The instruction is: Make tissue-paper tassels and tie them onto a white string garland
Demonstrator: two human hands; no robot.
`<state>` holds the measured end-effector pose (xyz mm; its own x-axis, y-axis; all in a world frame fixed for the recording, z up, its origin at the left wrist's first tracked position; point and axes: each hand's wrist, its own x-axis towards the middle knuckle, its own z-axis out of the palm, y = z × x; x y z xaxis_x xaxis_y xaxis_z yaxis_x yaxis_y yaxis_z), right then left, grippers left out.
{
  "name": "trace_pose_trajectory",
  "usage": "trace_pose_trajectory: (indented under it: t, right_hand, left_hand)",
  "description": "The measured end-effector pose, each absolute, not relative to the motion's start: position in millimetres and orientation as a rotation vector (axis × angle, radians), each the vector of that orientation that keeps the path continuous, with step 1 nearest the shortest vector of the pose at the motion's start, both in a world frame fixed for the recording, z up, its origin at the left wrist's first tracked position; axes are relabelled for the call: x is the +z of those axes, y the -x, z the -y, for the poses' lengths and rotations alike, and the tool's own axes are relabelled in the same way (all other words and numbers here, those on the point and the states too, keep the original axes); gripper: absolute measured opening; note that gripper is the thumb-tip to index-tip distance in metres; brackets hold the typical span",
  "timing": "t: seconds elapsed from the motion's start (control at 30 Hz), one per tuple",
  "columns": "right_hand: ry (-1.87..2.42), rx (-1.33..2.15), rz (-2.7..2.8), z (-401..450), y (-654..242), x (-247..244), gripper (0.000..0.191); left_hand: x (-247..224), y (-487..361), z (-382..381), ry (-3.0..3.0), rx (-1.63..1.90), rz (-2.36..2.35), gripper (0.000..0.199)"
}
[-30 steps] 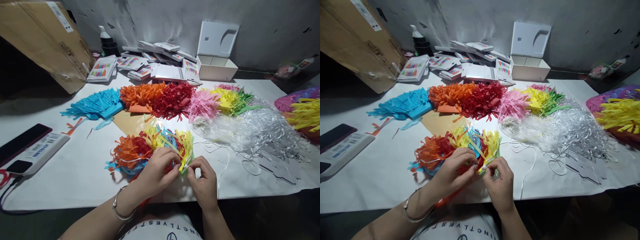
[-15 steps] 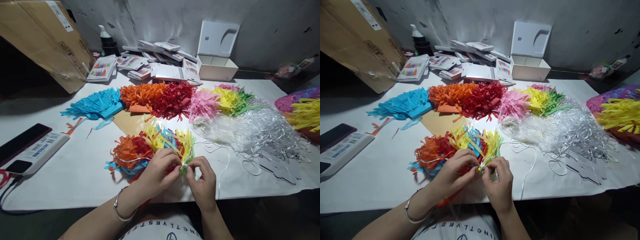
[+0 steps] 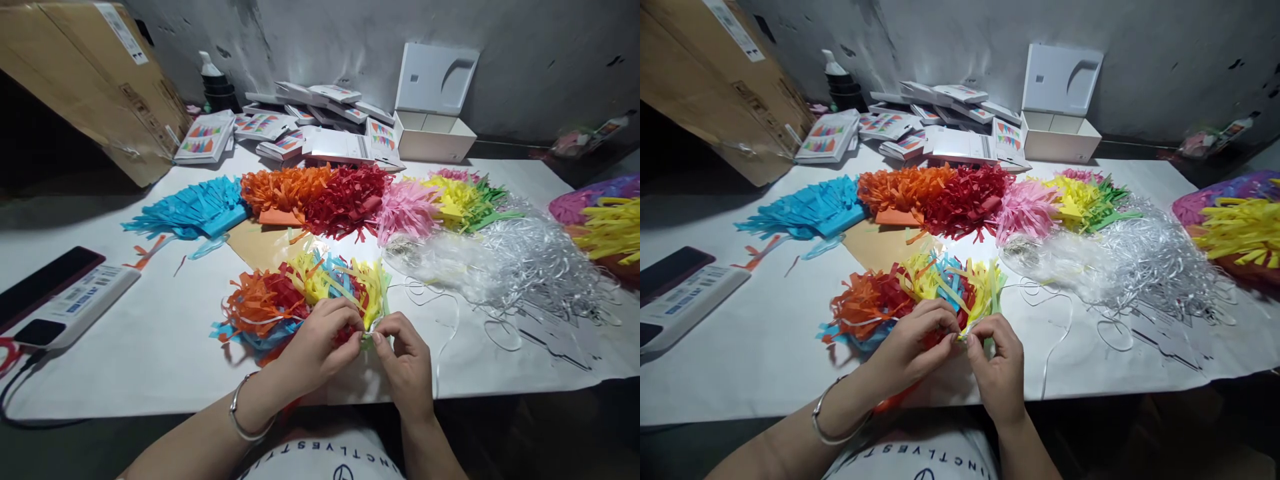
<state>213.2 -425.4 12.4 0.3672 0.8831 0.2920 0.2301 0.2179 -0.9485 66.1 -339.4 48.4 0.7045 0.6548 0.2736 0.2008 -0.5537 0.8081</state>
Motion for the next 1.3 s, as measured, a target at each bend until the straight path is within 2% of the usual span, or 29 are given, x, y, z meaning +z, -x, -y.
trace_pose_trajectory:
  t: [0.27, 0.53, 0.77, 0.87, 1.03, 1.17, 1.3]
  right_hand:
    - [1.351, 0.549, 1.206, 427.7, -212.1, 13.1, 0.013]
    - [1.511, 0.122, 1.336, 426.9, -212.3, 10.4, 0.017]
    - [1.442, 0.307, 1.385, 427.2, -213.0, 15.0, 0.008]
    - [1.443, 0.297, 1.373, 427.1, -212.4, 14.5, 0.012]
    - [1.475, 0.136, 1.282, 428.6, -212.4, 12.4, 0.013]
    - [1.457, -0.037, 1.486, 429.3, -212.2, 13.8, 0.021]
    - [1.486, -0.082, 1.54, 427.7, -211.9, 12.2, 0.02]
  left_hand:
    - [46.6, -65.6, 339.8, -2.297, 0.77, -0.581, 0.005]
    - [46.6, -65.8, 339.9, -2.196, 0.818, -0.651, 0.009]
    - [46.9, -67.7, 339.9, -2.181, 0.82, -0.624, 0.011]
    - [47.4, -67.8, 340.1, -2.185, 0.792, -0.625, 0.011]
    - [48.9, -68.4, 340.3, -2.195, 0.764, -0.661, 0.012]
    - [50.0, -68.9, 340.4, -2.212, 0.758, -0.664, 0.009]
    - [47.2, -68.9, 340.1, -2.217, 0.722, -0.666, 0.008]
